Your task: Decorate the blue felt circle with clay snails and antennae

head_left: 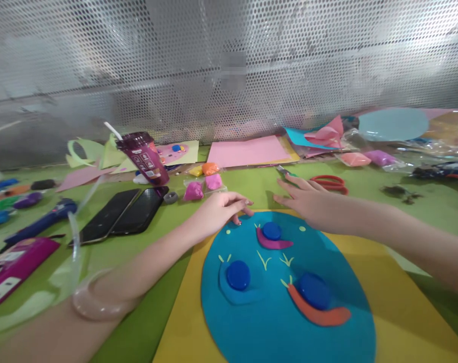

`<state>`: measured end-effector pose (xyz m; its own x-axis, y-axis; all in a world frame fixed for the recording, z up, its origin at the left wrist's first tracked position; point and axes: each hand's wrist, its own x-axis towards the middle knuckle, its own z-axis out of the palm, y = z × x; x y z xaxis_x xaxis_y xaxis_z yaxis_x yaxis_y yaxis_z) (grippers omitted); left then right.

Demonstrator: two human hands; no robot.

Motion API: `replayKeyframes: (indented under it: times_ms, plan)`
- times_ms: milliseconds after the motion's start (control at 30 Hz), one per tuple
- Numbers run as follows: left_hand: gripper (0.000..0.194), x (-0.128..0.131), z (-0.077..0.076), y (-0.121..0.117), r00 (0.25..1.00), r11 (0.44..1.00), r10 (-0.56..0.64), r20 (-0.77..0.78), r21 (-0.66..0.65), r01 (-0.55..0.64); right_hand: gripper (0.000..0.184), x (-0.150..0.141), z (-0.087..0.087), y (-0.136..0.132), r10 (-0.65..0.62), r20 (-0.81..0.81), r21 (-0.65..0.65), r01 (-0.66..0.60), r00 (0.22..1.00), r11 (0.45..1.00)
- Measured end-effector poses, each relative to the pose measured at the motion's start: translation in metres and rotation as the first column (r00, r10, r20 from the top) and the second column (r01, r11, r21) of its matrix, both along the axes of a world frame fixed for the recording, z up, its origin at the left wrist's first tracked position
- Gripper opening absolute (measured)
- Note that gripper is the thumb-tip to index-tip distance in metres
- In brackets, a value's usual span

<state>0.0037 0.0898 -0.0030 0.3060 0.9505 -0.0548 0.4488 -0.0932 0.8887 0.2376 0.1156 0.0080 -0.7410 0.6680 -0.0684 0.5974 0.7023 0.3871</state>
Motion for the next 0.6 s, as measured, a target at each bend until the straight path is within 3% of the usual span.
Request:
replayKeyframes:
  times_ms: [300,600]
  plan:
    - [0.025,-0.001,-0.002,0.000,0.999,1.000,-0.023,-0.030,0.016,0.024,0.071,-0.006,0.000,-0.002,-0.028,-0.013,-0.003,0.028,1.000,1.000]
    - [0.028,-0.002,-0.006,0.002,0.999,0.999,-0.040,-0.016,0.019,0.041,0.056,-0.002,0.024,-0.007,-0.008,-0.030,-0.085,0.005,1.000,0.996]
